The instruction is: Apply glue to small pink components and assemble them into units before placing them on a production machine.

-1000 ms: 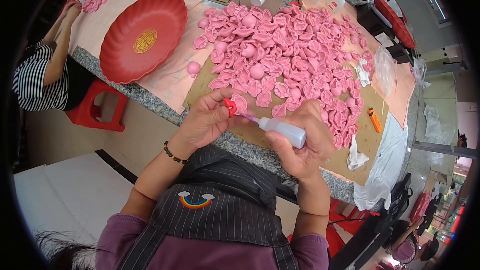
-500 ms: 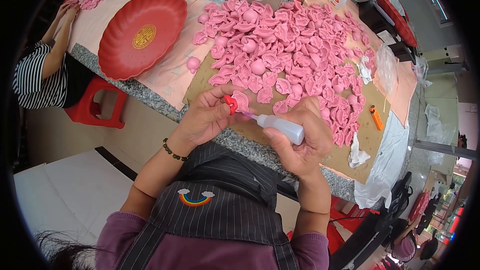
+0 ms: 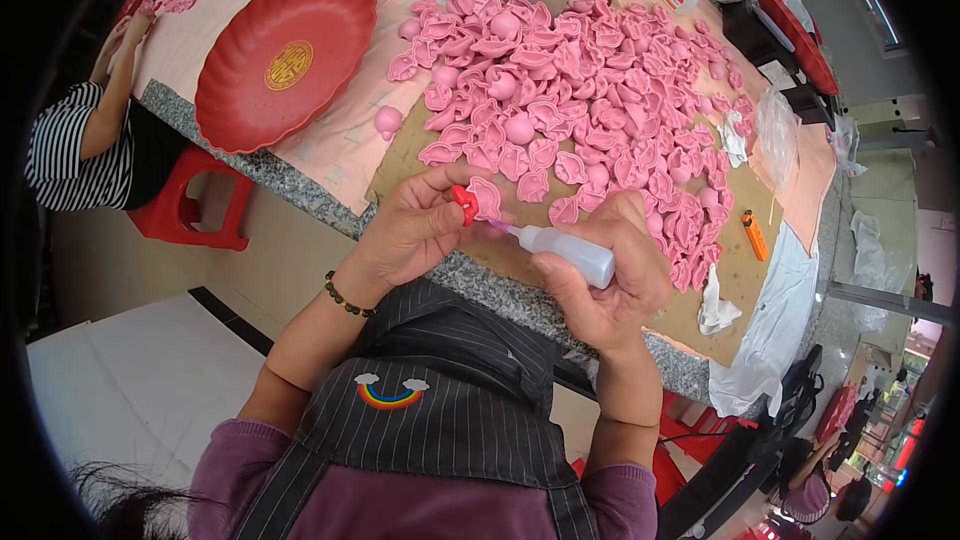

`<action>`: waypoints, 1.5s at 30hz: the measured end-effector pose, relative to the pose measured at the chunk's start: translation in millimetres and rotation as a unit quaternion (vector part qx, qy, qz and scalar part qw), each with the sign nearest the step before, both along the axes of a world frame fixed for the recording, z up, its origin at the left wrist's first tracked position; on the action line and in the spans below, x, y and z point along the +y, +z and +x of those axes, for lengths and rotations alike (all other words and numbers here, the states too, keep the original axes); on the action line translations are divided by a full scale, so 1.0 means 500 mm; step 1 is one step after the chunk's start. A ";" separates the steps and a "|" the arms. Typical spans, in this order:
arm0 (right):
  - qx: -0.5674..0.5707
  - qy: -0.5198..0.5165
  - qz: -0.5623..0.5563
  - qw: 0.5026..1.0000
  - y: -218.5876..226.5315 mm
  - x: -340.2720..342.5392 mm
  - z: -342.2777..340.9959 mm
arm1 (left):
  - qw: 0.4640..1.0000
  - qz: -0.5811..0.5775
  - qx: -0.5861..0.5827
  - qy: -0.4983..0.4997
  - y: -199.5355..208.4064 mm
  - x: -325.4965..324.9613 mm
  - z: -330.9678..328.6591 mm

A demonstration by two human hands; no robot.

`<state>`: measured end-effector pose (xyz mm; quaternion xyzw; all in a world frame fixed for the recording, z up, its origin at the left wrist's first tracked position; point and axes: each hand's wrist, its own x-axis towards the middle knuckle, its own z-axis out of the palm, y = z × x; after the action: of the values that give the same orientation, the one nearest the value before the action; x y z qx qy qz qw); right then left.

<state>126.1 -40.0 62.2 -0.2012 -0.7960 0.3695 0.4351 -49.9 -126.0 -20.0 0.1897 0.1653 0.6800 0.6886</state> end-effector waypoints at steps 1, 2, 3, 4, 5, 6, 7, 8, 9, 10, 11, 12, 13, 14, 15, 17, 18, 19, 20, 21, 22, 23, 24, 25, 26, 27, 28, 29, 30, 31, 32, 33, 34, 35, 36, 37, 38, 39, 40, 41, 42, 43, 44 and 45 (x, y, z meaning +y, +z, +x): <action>0.002 0.000 -0.003 1.000 0.000 0.000 0.000 | 1.000 -0.003 0.000 -0.004 0.000 0.000 -0.001; 0.001 0.000 -0.003 1.000 0.000 0.000 0.000 | 1.000 -0.004 -0.001 -0.004 0.001 0.000 -0.001; -0.003 -0.002 -0.004 1.000 0.000 0.000 0.000 | 1.000 -0.005 0.002 -0.003 0.003 0.001 -0.001; -0.008 -0.004 -0.004 1.000 -0.001 0.000 0.001 | 1.000 -0.007 0.005 -0.003 0.004 0.001 -0.001; -0.007 -0.004 -0.005 1.000 -0.001 0.000 0.001 | 1.000 -0.007 0.005 -0.003 0.004 0.001 0.000; -0.006 -0.003 -0.001 1.000 -0.002 0.001 0.001 | 1.000 -0.007 0.009 -0.003 0.005 0.001 0.000; -0.005 -0.002 0.002 1.000 -0.002 0.002 0.001 | 1.000 -0.007 0.012 -0.003 0.005 0.002 0.000; -0.005 -0.002 0.002 1.000 -0.002 0.002 0.001 | 1.000 -0.006 0.012 -0.004 0.005 0.001 0.000; -0.004 -0.001 0.006 1.000 -0.001 0.003 0.001 | 1.000 -0.009 0.007 -0.003 0.004 0.001 0.000; -0.004 -0.001 0.010 1.000 0.000 0.003 0.001 | 1.000 -0.011 0.002 -0.003 0.003 0.000 0.000; -0.003 -0.001 0.010 1.000 -0.001 0.003 0.002 | 1.000 -0.011 0.002 -0.003 0.002 0.000 0.000; 0.001 -0.007 0.003 1.000 0.000 0.002 0.004 | 1.000 -0.010 -0.001 -0.004 0.000 0.000 0.000; 0.004 -0.012 -0.005 1.000 -0.001 0.002 0.005 | 1.000 -0.010 -0.004 -0.006 -0.001 -0.001 0.000; 0.005 -0.013 -0.004 1.000 -0.001 0.002 0.006 | 1.000 -0.010 -0.003 -0.006 -0.002 -0.001 0.001; 0.022 -0.013 -0.005 1.000 -0.002 0.002 0.006 | 1.000 -0.010 -0.001 -0.004 -0.003 -0.001 0.002; 0.040 -0.015 -0.006 0.999 -0.003 0.002 0.006 | 1.000 -0.011 0.002 -0.003 -0.004 0.000 0.002; 0.041 -0.009 -0.001 0.999 -0.003 0.003 0.005 | 1.000 -0.007 0.008 -0.004 -0.003 0.000 0.001; 0.042 -0.004 0.005 0.999 -0.004 0.003 0.004 | 1.000 -0.004 0.014 -0.005 -0.003 -0.001 0.001; 0.041 -0.005 0.005 0.999 -0.004 0.004 0.004 | 1.000 -0.004 0.014 -0.006 -0.002 -0.001 0.000; 0.037 0.000 0.008 0.999 -0.004 0.004 0.003 | 1.000 -0.004 0.009 -0.004 -0.001 0.000 0.001; 0.033 0.005 0.011 0.999 -0.004 0.004 0.002 | 1.000 -0.005 0.005 -0.003 0.000 0.000 0.001; 0.033 0.005 0.010 0.999 -0.004 0.003 0.002 | 1.000 -0.005 0.005 -0.004 0.002 0.000 0.001; 0.030 0.006 0.010 0.999 -0.003 0.003 0.001 | 1.000 -0.006 0.014 -0.002 0.004 0.001 0.001; 0.026 0.006 0.010 1.000 -0.003 0.002 0.000 | 1.000 -0.007 0.024 -0.001 0.005 0.001 0.001; 0.026 0.006 0.010 1.000 -0.003 0.002 -0.001 | 1.000 -0.007 0.024 -0.001 0.003 0.001 0.002; 0.024 0.006 0.008 1.000 -0.004 0.001 -0.002 | 1.000 -0.010 0.028 0.002 -0.001 0.000 0.002; 0.023 0.006 0.007 1.000 -0.005 0.001 -0.002 | 0.999 -0.012 0.032 0.005 -0.003 0.000 0.003; 0.022 0.006 0.007 1.000 -0.004 0.001 -0.002 | 0.999 -0.012 0.032 0.005 -0.001 0.000 0.003; 0.019 0.007 0.005 1.000 -0.004 0.001 -0.002 | 0.999 -0.012 0.029 0.004 0.001 0.000 0.003; 0.016 0.008 0.003 1.000 -0.004 0.001 -0.002 | 1.000 -0.011 0.027 0.004 0.002 0.000 0.003; 0.016 0.008 0.003 1.000 -0.004 0.001 -0.002 | 1.000 -0.011 0.027 0.003 0.002 0.001 0.003; 0.017 0.008 0.003 1.000 -0.004 0.001 -0.002 | 1.000 -0.009 0.028 0.006 0.001 0.001 0.004; 0.018 0.009 0.004 1.000 -0.004 0.001 -0.002 | 0.999 -0.007 0.030 0.009 0.000 0.001 0.004; 0.018 0.009 0.003 1.000 -0.004 0.001 -0.002 | 0.999 -0.007 0.030 0.009 0.000 0.001 0.005; 0.016 0.009 0.001 1.000 -0.005 0.000 -0.001 | 0.999 -0.007 0.030 0.009 0.000 0.001 0.004; 0.015 0.009 -0.002 1.000 -0.005 0.000 -0.001 | 0.999 -0.007 0.031 0.008 0.000 0.000 0.004; 0.014 0.009 -0.002 1.000 -0.006 0.000 -0.001 | 0.999 -0.007 0.031 0.008 0.000 0.000 0.003; 0.016 0.006 -0.004 1.000 -0.007 0.000 -0.001 | 0.999 -0.011 0.034 0.004 0.002 0.000 0.002; 0.017 0.004 -0.005 1.000 -0.007 0.000 -0.001 | 0.999 -0.014 0.038 0.000 0.003 0.000 0.002; 0.017 0.004 -0.005 1.000 -0.007 0.000 -0.001 | 0.999 -0.014 0.038 -0.001 0.003 0.000 0.002; 0.014 0.005 -0.003 1.000 -0.005 0.000 -0.001 | 0.999 -0.014 0.037 0.000 0.002 0.000 0.002; 0.010 0.006 0.000 1.000 -0.005 0.000 -0.001 | 0.999 -0.014 0.036 0.001 0.002 0.000 0.003; 0.010 0.006 0.000 1.000 -0.005 0.000 0.000 | 0.999 -0.014 0.036 0.001 0.002 0.001 0.003; 0.010 0.005 -0.001 1.000 -0.005 0.000 0.000 | 0.999 -0.016 0.035 0.001 0.002 0.001 0.003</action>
<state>126.3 -40.2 59.8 -0.1938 -0.7924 0.3744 0.4409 -48.4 -125.8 -19.0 0.2023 0.1999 0.6710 0.6847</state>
